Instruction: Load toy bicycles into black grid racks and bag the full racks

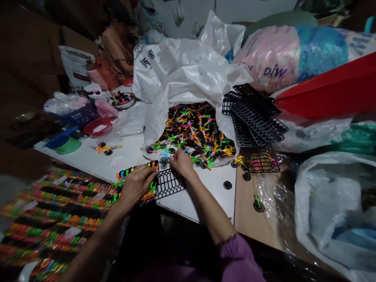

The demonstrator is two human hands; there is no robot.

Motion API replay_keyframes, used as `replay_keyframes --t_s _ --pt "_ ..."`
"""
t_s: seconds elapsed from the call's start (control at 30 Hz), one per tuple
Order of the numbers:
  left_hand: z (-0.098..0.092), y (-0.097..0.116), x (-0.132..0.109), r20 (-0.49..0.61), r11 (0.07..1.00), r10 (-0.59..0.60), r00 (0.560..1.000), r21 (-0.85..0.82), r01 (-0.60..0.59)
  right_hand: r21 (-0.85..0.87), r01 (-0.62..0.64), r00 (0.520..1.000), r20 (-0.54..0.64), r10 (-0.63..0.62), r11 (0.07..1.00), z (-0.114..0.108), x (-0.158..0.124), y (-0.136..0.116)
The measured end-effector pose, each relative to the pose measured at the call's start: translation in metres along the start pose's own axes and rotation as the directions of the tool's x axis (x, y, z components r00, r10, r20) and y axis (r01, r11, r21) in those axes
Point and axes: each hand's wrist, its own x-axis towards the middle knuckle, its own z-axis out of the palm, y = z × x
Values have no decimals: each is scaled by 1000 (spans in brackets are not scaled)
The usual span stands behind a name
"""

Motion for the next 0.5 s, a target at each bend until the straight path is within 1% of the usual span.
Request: replay_keyframes --t_s 0.03,0.07,0.1,0.13,0.17,0.2,0.23,0.27,0.3,0.33,0.37,0.4,0.43,0.5 --pt "-3 0 3 -18 1000 -9 1000 10 9 176 -16 1000 -2 17 984 -1 -10 7" --pt "-6 -1 8 -45 1000 -22 999 18 23 351 -23 1000 0 24 936 -1 -20 13" --pt "-10 -2 14 -71 999 -34 997 26 36 494 -23 1000 2 26 869 -1 -29 17" --pt "-14 -4 21 -83 999 -37 996 33 40 602 -26 1000 8 27 798 0 -39 19" --pt "-17 -6 29 -74 999 -35 997 38 37 672 -38 999 19 34 740 3 -47 19" --pt "-19 -9 37 -17 999 -16 1000 46 17 711 -55 998 31 46 701 6 -55 18" --pt "-20 -11 43 90 998 14 996 52 -19 727 -70 997 44 56 683 9 -63 15" --pt "-20 -14 49 217 998 28 976 51 -41 728 -80 997 58 55 681 13 -69 12" --pt "-18 -17 52 323 998 19 946 54 -38 721 -85 996 72 48 688 18 -75 8" --pt "-15 -19 54 397 998 -8 918 66 -20 710 -90 995 85 42 699 22 -80 5" --pt "-13 -21 54 434 996 -47 900 90 9 698 -96 994 98 38 710 26 -85 3" --pt "-10 -21 53 441 992 -87 893 119 38 687 -100 993 110 34 720 30 -89 1" --pt "-8 -22 52 431 988 -116 895 146 58 676 -99 993 112 30 730 33 -92 -1" --pt "-4 -21 49 409 983 -128 903 176 60 650 -70 996 90 15 756 38 -96 -3"
